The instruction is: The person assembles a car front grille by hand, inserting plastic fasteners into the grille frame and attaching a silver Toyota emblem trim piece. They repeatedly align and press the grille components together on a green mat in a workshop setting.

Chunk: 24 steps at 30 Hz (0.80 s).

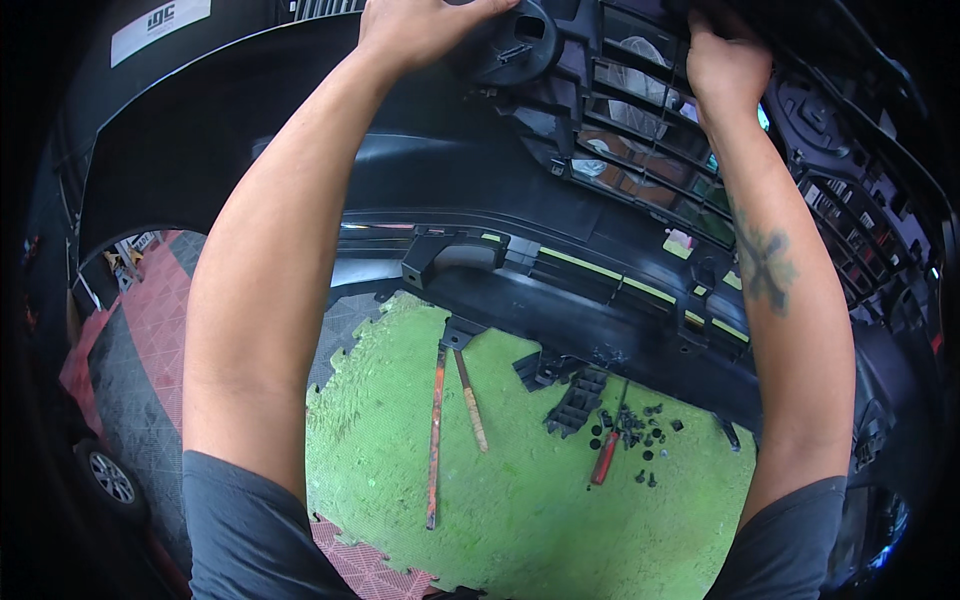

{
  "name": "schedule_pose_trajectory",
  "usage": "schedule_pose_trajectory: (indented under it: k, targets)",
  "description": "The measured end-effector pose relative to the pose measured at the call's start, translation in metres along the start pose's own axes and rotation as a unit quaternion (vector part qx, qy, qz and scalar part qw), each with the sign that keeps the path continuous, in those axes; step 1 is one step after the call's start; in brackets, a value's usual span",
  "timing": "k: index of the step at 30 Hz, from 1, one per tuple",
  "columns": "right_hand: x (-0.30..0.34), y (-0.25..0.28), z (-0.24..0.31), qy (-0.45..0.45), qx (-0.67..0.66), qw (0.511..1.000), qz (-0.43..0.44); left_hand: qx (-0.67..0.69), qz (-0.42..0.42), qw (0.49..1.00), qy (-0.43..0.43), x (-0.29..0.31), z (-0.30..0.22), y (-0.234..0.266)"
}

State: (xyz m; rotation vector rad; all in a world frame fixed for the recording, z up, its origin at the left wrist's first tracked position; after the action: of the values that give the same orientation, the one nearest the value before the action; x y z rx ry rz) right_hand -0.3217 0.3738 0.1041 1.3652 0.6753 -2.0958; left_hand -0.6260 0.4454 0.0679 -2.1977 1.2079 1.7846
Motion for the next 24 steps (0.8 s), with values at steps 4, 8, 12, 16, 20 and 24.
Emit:
schedule_pose_trajectory:
  k: [4, 8, 12, 16, 20, 24]
  targets:
    - [0.006, 0.001, -0.015, 0.017, 0.13, 0.991, -0.001, 0.015, -0.006, 1.0, 0.013, 0.002, 0.005, -0.004]
    - [0.006, -0.002, -0.013, 0.053, 0.161, 0.985, 0.032, 0.024, -0.021, 0.999, 0.018, 0.004, 0.007, -0.002]
    - [-0.001, -0.004, -0.025, 0.034, 0.13, 0.989, 0.055, -0.048, -0.068, 0.996, -0.04, -0.006, 0.029, -0.011]
    - [-0.002, 0.009, -0.018, -0.019, 0.098, 0.987, 0.127, -0.05, 0.047, 0.996, -0.05, -0.008, 0.017, -0.026]
    - [-0.016, 0.036, -0.012, 0.131, 0.182, 0.952, 0.21, -0.106, -0.013, 0.994, -0.028, -0.017, 0.005, -0.032]
    - [0.001, 0.126, 0.051, 0.25, 0.266, 0.923, 0.125, -0.086, 0.005, 0.996, -0.016, -0.01, 0.024, -0.023]
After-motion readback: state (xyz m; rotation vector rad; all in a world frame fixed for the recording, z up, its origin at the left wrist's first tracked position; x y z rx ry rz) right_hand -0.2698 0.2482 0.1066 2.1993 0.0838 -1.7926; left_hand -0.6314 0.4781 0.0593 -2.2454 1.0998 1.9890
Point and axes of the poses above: each hand's wrist, its own x-axis away from the middle knuckle, its own y-axis out of the back of the hand, z = x × y, the point moved 10 cm from there along -x, towards the middle knuckle, and after that the axes turned 5 degrees about -x, right-handed, at the moved point
